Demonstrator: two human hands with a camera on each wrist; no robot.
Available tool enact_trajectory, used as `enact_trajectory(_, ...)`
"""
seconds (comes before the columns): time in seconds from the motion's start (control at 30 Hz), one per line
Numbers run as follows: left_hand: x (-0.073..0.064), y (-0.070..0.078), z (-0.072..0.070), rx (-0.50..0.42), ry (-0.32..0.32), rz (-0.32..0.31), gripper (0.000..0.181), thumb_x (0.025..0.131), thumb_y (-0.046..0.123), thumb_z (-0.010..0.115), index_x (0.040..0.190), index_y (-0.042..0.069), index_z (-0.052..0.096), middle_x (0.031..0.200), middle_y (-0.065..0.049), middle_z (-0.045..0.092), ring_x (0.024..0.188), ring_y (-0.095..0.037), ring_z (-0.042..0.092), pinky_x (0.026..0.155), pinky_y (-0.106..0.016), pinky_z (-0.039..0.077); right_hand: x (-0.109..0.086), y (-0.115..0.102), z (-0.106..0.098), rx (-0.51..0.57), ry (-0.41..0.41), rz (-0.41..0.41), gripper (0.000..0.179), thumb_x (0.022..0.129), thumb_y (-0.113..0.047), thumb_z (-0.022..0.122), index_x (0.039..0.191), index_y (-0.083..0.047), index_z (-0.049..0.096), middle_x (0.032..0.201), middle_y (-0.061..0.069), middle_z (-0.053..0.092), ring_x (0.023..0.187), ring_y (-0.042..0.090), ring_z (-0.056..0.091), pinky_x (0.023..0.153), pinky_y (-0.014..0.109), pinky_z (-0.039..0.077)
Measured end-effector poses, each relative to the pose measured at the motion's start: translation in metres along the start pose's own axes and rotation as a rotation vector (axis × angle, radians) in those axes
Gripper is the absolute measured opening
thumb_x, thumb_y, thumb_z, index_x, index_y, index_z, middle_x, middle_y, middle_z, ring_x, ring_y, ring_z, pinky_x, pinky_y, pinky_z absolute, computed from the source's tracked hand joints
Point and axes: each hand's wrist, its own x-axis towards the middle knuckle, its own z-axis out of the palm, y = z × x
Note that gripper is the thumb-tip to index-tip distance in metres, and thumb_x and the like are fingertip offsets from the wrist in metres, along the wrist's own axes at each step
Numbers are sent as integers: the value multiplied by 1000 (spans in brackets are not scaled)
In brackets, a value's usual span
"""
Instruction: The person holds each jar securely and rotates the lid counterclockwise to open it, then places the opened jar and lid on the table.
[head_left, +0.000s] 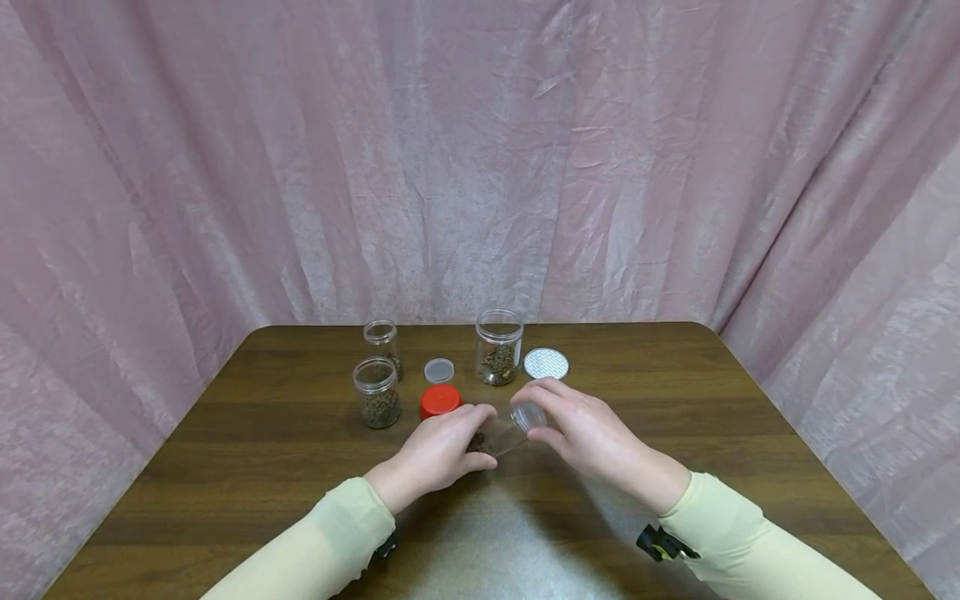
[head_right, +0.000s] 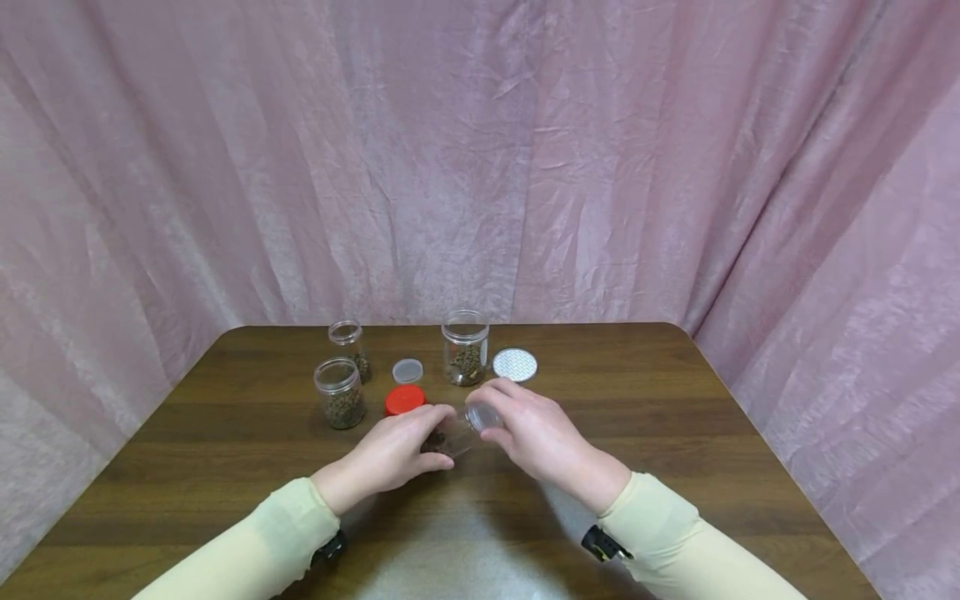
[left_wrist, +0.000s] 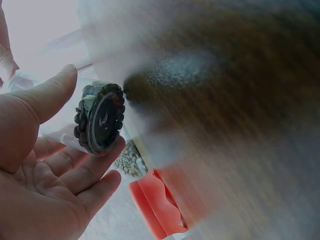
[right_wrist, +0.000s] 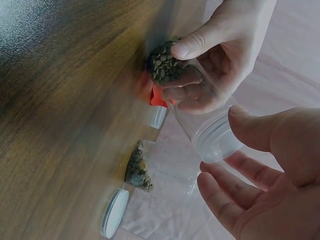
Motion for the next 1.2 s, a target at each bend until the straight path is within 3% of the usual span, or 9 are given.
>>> enact_trajectory(0.3,-1,0,0,-2,-2,0,54,91,26,95,133,7,66,117,-7,74,103,-21,72,89,-46,61,1,0,0,17,-11,4,48,92,-10,91,135,-15,71,132,-3,68,111,22,74,91,48,61)
enact_trajectory(0.5,-1,-1,0,-2,-5,-6,55,91,26,94,134,6,66,118,-8,74,104,-22,72,90,-47,61,2,-4,1,-3,-26,103,53,103,-35,81,149,-16,65,136,3,67,112,25,74,90,52,61)
enact_trajectory(0.67,0,-1,1,-6,-7,-7,55,92,26,94,135,6,65,119,-9,74,107,-24,73,91,-48,61,3,-5,3,-58,-21,169,47,106,-40,76,145,-15,68,129,5,73,106,27,76,83,55,62)
enact_trajectory(0.97,0,0,0,-4,-8,-10,56,91,25,94,135,5,66,120,-10,74,108,-24,73,92,-48,61,3,-3,4,-55,5,102,40,104,-28,81,139,-12,70,123,5,73,101,24,76,83,51,62)
enact_trajectory(1.2,0,-1,1,-7,-5,-12,55,91,25,95,134,6,66,118,-9,74,105,-23,72,91,-48,61,2,-1,3,-39,-10,52,42,100,-23,85,139,-14,70,124,2,70,108,23,74,88,50,61)
